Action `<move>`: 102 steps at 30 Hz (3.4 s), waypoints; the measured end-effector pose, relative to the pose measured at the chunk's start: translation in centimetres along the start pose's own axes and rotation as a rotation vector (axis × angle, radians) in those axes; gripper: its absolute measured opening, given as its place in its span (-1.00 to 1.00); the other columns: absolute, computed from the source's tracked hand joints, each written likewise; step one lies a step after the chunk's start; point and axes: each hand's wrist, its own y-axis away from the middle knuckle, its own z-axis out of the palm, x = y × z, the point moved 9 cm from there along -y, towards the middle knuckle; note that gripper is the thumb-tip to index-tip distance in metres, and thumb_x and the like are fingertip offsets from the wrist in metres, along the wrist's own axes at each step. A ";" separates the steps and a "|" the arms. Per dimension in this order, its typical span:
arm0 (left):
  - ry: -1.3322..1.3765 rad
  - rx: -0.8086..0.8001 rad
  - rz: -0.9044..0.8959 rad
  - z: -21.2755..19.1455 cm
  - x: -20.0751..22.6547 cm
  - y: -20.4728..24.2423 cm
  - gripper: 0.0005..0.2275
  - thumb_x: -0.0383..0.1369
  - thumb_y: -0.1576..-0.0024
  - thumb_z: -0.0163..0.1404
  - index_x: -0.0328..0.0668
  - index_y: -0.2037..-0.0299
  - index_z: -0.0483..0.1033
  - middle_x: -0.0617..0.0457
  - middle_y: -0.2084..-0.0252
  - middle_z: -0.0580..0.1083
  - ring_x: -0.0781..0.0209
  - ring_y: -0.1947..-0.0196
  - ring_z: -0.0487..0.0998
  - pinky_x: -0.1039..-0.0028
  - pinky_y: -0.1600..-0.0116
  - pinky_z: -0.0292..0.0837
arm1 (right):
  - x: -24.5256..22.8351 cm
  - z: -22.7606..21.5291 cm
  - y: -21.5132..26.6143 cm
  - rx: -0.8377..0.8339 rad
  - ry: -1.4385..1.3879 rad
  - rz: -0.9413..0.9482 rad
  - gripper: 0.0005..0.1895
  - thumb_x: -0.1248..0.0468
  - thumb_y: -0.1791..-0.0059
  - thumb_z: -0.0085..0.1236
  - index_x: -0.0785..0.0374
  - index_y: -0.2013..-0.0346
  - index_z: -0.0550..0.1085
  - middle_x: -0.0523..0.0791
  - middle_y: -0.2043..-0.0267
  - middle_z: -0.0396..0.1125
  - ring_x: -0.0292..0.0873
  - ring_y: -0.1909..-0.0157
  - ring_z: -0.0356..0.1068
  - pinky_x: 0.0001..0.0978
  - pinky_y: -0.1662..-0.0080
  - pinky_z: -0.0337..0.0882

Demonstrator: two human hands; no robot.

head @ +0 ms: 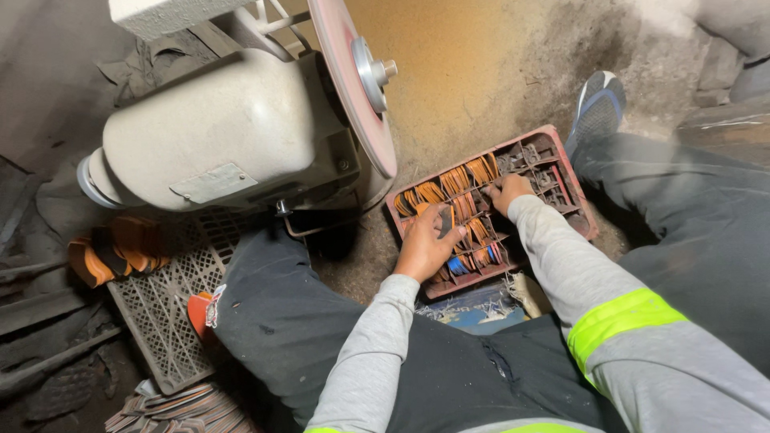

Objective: The person sits on the floor and repeatedly picks up small orange sandpaper pieces from a red crate, presses them against a rotating grinding wheel, and returns them to the crate.

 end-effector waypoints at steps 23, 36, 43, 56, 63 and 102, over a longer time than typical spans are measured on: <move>1.062 0.049 -0.229 0.5 -3.3 1.2 -0.69 -0.26 -0.34 -0.08 -0.34 -0.14 0.50 0.18 0.28 0.43 0.45 0.46 0.38 0.66 0.39 0.30 | -23.8 -15.2 17.5 0.199 -0.189 -0.729 -0.76 0.21 0.07 0.32 0.30 0.23 0.52 0.08 0.33 0.43 0.22 0.26 0.45 -0.10 0.21 0.42; 1.536 -0.033 0.233 -2.1 1.0 1.9 -0.76 -0.52 -0.42 -0.16 -0.45 -0.25 0.36 -0.17 -0.07 0.43 0.01 -0.14 0.46 0.23 -0.33 0.38 | -21.6 -11.3 20.9 -0.280 -0.931 -0.422 -0.74 0.25 -0.02 0.24 0.19 0.09 0.35 -0.18 0.27 0.27 -0.38 0.23 0.26 -0.50 0.19 0.35; 1.538 -0.164 0.159 -3.5 3.1 2.7 -0.66 -0.42 -0.31 -0.18 -0.47 -0.24 0.34 -0.33 -0.10 0.48 -0.16 -0.16 0.51 0.14 -0.31 0.38 | -25.4 -16.5 24.3 0.176 -0.300 -0.774 -0.51 0.17 0.27 0.52 0.31 0.29 0.38 -0.02 0.24 0.31 0.04 0.19 0.36 -0.20 0.12 0.39; 1.199 0.044 0.091 -3.6 0.4 1.2 -0.66 -0.36 -0.33 -0.06 -0.45 -0.24 0.37 -0.27 -0.07 0.52 0.00 -0.13 0.54 0.26 -0.27 0.44 | -25.0 -14.0 21.0 -0.021 -0.132 -0.707 -0.54 0.17 0.16 0.39 0.34 0.15 0.38 0.05 0.20 0.35 0.09 0.21 0.39 -0.14 0.13 0.41; 0.363 0.417 0.016 -7.8 -3.2 0.1 -0.58 -0.23 -0.19 0.10 -0.47 -0.12 0.49 -0.21 -0.02 0.58 0.10 -0.05 0.62 0.40 -0.13 0.47 | -23.2 -8.5 18.3 0.112 0.044 -0.782 -0.52 0.28 0.20 0.36 0.33 0.05 0.40 0.10 0.09 0.37 0.20 0.00 0.36 -0.03 0.00 0.38; -0.062 0.269 0.132 -8.9 2.4 3.8 -0.54 -0.27 -0.07 0.16 -0.26 -0.18 0.50 -0.20 0.14 0.60 -0.05 0.16 0.66 0.25 0.02 0.56 | -19.8 -5.0 12.6 -0.274 -0.826 -0.248 -0.42 0.45 0.16 0.34 0.31 -0.09 0.29 0.00 0.11 0.40 -0.12 0.08 0.47 -0.28 0.01 0.53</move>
